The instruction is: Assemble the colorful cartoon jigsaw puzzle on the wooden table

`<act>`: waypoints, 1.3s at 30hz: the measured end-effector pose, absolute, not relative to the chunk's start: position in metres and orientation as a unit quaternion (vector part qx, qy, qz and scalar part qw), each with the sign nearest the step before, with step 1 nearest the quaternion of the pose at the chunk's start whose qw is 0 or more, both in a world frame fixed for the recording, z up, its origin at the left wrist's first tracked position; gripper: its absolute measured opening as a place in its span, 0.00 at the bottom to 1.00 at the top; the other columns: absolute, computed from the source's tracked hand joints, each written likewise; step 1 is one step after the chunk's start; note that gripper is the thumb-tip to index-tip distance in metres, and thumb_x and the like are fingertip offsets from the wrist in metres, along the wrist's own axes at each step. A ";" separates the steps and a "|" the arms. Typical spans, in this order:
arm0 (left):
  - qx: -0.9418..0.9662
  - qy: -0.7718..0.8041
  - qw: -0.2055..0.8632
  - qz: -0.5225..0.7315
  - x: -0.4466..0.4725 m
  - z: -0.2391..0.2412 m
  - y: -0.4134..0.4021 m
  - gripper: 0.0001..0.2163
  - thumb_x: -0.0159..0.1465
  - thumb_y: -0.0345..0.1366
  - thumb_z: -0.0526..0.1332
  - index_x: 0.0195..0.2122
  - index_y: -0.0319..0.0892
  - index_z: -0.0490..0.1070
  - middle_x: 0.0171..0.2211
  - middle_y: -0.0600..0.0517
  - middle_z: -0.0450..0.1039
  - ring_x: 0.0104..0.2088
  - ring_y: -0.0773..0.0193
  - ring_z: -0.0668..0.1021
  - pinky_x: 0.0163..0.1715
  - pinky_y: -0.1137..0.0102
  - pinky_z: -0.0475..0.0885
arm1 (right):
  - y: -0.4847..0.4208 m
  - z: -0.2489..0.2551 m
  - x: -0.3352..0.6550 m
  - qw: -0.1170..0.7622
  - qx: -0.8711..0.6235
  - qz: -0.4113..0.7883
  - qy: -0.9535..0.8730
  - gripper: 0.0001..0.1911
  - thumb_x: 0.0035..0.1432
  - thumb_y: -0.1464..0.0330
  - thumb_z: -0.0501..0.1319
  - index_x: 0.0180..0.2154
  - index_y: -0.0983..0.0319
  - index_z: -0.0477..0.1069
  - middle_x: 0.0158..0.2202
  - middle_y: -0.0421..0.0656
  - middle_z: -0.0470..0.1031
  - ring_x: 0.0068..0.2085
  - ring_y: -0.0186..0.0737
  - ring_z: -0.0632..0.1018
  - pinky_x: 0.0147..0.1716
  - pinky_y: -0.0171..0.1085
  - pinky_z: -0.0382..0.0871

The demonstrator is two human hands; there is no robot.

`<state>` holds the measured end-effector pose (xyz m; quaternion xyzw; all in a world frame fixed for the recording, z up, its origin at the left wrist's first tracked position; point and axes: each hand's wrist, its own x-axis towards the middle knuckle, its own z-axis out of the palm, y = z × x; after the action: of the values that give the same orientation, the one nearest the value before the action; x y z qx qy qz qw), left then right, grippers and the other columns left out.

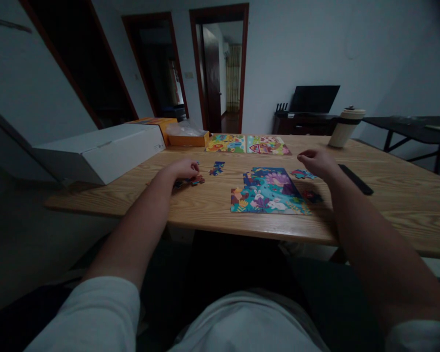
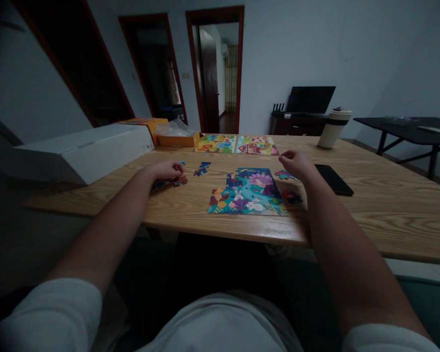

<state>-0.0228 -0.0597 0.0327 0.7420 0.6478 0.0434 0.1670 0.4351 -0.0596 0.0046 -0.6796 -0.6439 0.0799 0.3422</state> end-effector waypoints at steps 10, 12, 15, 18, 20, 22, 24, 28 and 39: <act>0.820 0.571 -0.028 -0.009 0.028 0.015 -0.050 0.18 0.66 0.44 0.60 0.53 0.43 0.76 0.49 0.43 0.79 0.47 0.51 0.79 0.45 0.65 0.69 | -0.062 -0.002 0.408 0.294 -0.637 0.111 -0.704 0.13 0.60 0.64 0.60 0.38 0.64 0.80 0.35 0.47 0.81 0.34 0.43 0.79 0.32 0.36 0.68; 0.817 0.576 -0.037 0.001 0.028 0.014 -0.050 0.19 0.65 0.43 0.61 0.55 0.42 0.74 0.48 0.43 0.79 0.46 0.51 0.79 0.44 0.65 0.70 | -0.062 0.000 0.405 0.292 -0.630 0.110 -0.711 0.13 0.60 0.65 0.60 0.39 0.64 0.80 0.35 0.48 0.81 0.34 0.43 0.79 0.32 0.37 0.69; 0.809 0.586 -0.009 0.051 0.033 0.017 -0.055 0.26 0.61 0.46 0.65 0.59 0.41 0.70 0.47 0.43 0.80 0.44 0.53 0.80 0.40 0.67 0.70 | -0.064 0.001 0.399 0.295 -0.608 0.113 -0.729 0.12 0.60 0.65 0.61 0.39 0.64 0.80 0.35 0.47 0.81 0.34 0.42 0.79 0.34 0.36 0.70; 0.807 0.582 0.065 0.082 0.052 0.024 -0.063 0.22 0.63 0.50 0.62 0.52 0.40 0.74 0.42 0.45 0.81 0.37 0.56 0.80 0.34 0.68 0.70 | -0.066 -0.003 0.385 0.283 -0.573 0.121 -0.759 0.11 0.60 0.64 0.62 0.39 0.63 0.79 0.37 0.47 0.81 0.35 0.42 0.79 0.35 0.35 0.70; 0.798 0.587 0.108 0.081 0.069 0.029 -0.068 0.21 0.66 0.53 0.57 0.46 0.40 0.76 0.36 0.45 0.81 0.32 0.57 0.80 0.31 0.67 0.70 | -0.066 -0.008 0.376 0.263 -0.554 0.135 -0.778 0.11 0.60 0.64 0.62 0.40 0.62 0.79 0.38 0.47 0.81 0.34 0.41 0.78 0.33 0.35 0.70; 0.803 0.577 0.130 0.081 0.081 0.032 -0.071 0.24 0.69 0.55 0.51 0.44 0.39 0.76 0.33 0.45 0.80 0.28 0.58 0.79 0.29 0.67 0.70 | -0.067 -0.013 0.369 0.246 -0.541 0.156 -0.789 0.12 0.61 0.62 0.62 0.42 0.61 0.79 0.37 0.46 0.81 0.32 0.40 0.78 0.31 0.35 0.69; 0.823 0.546 0.125 0.094 0.086 0.033 -0.071 0.22 0.71 0.51 0.51 0.46 0.39 0.77 0.36 0.44 0.80 0.31 0.57 0.80 0.32 0.67 0.71 | -0.067 -0.016 0.366 0.236 -0.534 0.176 -0.793 0.13 0.61 0.60 0.62 0.43 0.59 0.78 0.36 0.45 0.82 0.30 0.40 0.78 0.30 0.36 0.70; 0.867 0.474 0.125 0.091 0.071 0.026 -0.067 0.18 0.64 0.35 0.59 0.54 0.43 0.77 0.52 0.46 0.78 0.48 0.56 0.79 0.47 0.67 0.71 | -0.071 -0.015 0.367 0.231 -0.513 0.175 -0.808 0.11 0.59 0.60 0.64 0.41 0.58 0.79 0.40 0.45 0.82 0.35 0.42 0.79 0.34 0.36 0.71; 0.884 0.427 0.186 0.037 0.056 0.018 -0.071 0.22 0.59 0.44 0.66 0.54 0.46 0.77 0.50 0.47 0.79 0.46 0.56 0.78 0.44 0.69 0.70 | -0.070 0.012 0.407 0.383 -0.603 0.091 -0.694 0.13 0.59 0.63 0.61 0.40 0.63 0.79 0.39 0.50 0.81 0.38 0.45 0.79 0.37 0.38 0.71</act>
<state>0.0555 -0.0709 0.0181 0.8840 0.4272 0.0374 0.1861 0.4073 -0.0702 0.0116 -0.6034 -0.6937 0.0907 0.3827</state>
